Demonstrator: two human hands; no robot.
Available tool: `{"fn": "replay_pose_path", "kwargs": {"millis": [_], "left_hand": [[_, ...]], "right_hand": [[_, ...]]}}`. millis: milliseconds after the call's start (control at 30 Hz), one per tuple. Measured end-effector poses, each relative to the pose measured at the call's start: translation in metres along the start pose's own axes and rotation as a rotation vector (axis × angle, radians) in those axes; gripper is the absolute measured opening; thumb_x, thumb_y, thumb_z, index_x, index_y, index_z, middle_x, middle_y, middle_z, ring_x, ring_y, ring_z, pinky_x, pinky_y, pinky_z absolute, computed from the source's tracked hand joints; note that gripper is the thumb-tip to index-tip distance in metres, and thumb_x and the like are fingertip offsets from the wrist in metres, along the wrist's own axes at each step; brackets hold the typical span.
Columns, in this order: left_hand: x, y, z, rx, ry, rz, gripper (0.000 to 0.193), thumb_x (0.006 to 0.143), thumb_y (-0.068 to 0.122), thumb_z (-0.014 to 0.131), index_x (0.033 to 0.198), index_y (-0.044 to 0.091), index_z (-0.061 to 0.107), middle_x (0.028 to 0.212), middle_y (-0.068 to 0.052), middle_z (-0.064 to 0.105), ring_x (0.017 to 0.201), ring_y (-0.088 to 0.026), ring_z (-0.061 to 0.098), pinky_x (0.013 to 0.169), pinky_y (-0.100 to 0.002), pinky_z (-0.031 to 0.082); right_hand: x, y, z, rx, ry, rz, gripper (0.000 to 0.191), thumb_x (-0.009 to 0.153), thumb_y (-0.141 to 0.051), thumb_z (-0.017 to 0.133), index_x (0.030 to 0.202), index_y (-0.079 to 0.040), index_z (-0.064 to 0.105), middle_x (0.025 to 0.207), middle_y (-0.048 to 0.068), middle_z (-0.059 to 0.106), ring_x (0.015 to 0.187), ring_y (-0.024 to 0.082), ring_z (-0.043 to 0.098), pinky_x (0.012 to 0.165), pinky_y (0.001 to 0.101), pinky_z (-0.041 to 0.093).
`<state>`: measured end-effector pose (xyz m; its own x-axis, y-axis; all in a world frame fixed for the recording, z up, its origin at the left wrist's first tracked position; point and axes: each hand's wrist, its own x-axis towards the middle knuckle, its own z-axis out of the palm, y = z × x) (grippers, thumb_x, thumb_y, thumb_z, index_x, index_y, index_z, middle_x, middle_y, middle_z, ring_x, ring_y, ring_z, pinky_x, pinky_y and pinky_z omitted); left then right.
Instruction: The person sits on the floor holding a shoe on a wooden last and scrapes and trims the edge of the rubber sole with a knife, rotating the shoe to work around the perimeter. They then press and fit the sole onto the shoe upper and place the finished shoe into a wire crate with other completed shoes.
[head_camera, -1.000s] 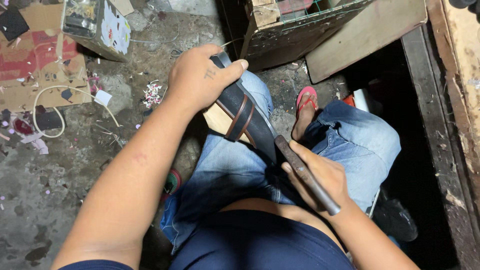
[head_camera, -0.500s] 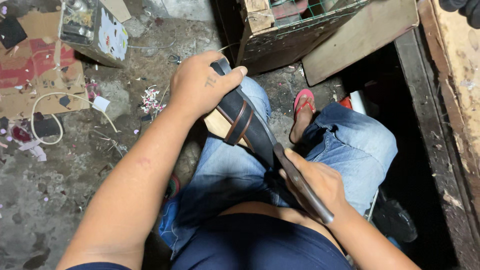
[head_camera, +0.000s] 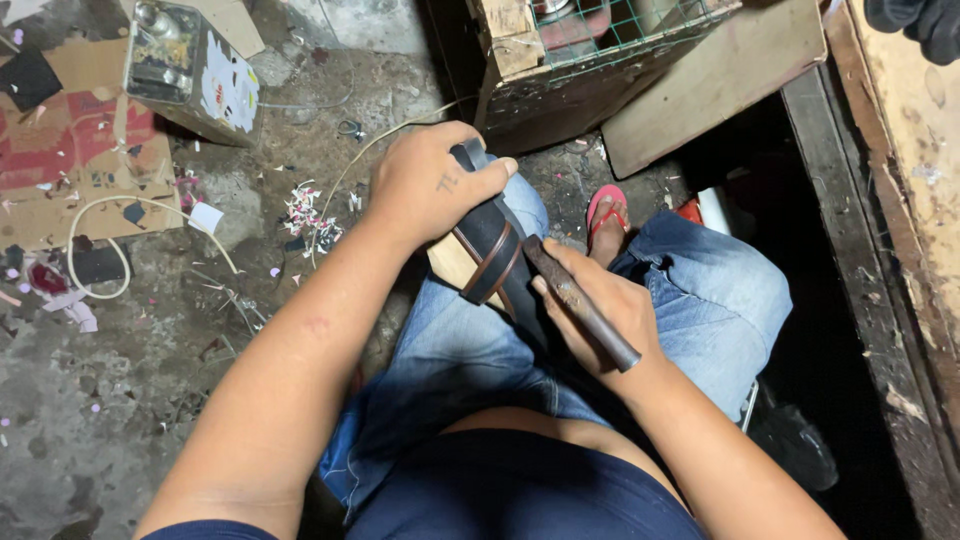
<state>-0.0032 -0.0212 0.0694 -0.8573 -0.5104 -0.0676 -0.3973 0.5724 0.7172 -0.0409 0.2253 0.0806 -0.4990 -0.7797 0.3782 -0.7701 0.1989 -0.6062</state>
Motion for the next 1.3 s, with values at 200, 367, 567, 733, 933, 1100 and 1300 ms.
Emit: {"fn": "replay_pose_path", "kwargs": {"millis": [200, 367, 567, 733, 933, 1100, 1300], "left_hand": [[0.000, 0.001, -0.005, -0.027, 0.027, 0.024, 0.050, 0.075, 0.055, 0.076, 0.097, 0.010, 0.076, 0.084, -0.016, 0.073, 0.085, -0.034, 0.072, 0.079, -0.043, 0.056], [-0.002, 0.002, -0.006, 0.002, 0.028, 0.002, 0.050, 0.074, 0.054, 0.076, 0.099, 0.010, 0.076, 0.088, -0.016, 0.073, 0.086, -0.035, 0.071, 0.079, -0.044, 0.054], [-0.008, 0.002, 0.003, 0.037, 0.065, 0.002, 0.052, 0.075, 0.056, 0.075, 0.102, 0.011, 0.076, 0.085, -0.015, 0.075, 0.087, -0.034, 0.072, 0.081, -0.044, 0.054], [0.001, -0.008, 0.002, 0.059, 0.052, -0.079, 0.051, 0.076, 0.059, 0.074, 0.098, 0.013, 0.078, 0.088, -0.015, 0.074, 0.088, -0.035, 0.072, 0.081, -0.045, 0.054], [0.012, -0.001, 0.010, 0.088, 0.069, -0.013, 0.056, 0.074, 0.061, 0.076, 0.104, 0.014, 0.075, 0.088, -0.013, 0.075, 0.092, -0.035, 0.071, 0.084, -0.049, 0.053], [0.005, 0.007, 0.028, 0.092, 0.309, -0.078, 0.065, 0.074, 0.063, 0.079, 0.115, 0.013, 0.070, 0.113, -0.017, 0.067, 0.101, -0.038, 0.066, 0.082, -0.051, 0.052], [-0.003, -0.006, 0.037, 0.029, 0.304, -0.100, 0.044, 0.083, 0.052, 0.072, 0.105, 0.015, 0.074, 0.103, -0.014, 0.070, 0.103, -0.038, 0.065, 0.090, -0.049, 0.049]], "right_hand": [[-0.035, -0.015, -0.049, 0.103, -0.273, 0.153, 0.060, 0.081, -0.023, 0.081, 0.134, -0.002, 0.063, 0.096, 0.010, 0.076, 0.075, 0.026, 0.075, 0.068, 0.0327, 0.058], [-0.075, -0.007, -0.066, -0.019, -0.348, 0.368, 0.030, 0.085, -0.023, 0.077, 0.109, -0.007, 0.069, 0.086, 0.013, 0.073, 0.070, 0.028, 0.073, 0.063, 0.0333, 0.057], [-0.055, 0.004, -0.035, 0.193, -0.157, 0.605, 0.022, 0.089, -0.023, 0.074, 0.098, -0.005, 0.065, 0.074, 0.007, 0.064, 0.065, 0.016, 0.061, 0.064, 0.0302, 0.052], [-0.045, 0.017, -0.005, 0.351, -0.094, 0.669, 0.019, 0.091, -0.023, 0.074, 0.096, -0.006, 0.067, 0.075, 0.005, 0.064, 0.072, 0.012, 0.060, 0.068, 0.0288, 0.051], [-0.017, 0.034, 0.020, 0.258, -0.025, 0.511, 0.027, 0.096, -0.024, 0.074, 0.087, -0.003, 0.060, 0.076, 0.003, 0.063, 0.068, 0.013, 0.061, 0.068, 0.0286, 0.051], [-0.001, 0.031, 0.017, 0.423, 0.003, 0.421, 0.019, 0.098, -0.020, 0.069, 0.106, -0.003, 0.064, 0.090, 0.002, 0.065, 0.084, 0.013, 0.062, 0.078, 0.0284, 0.051], [-0.040, 0.023, -0.002, 0.373, -0.133, 0.496, 0.022, 0.092, -0.021, 0.072, 0.104, -0.004, 0.065, 0.083, 0.003, 0.061, 0.078, 0.012, 0.059, 0.072, 0.0276, 0.050]]}}
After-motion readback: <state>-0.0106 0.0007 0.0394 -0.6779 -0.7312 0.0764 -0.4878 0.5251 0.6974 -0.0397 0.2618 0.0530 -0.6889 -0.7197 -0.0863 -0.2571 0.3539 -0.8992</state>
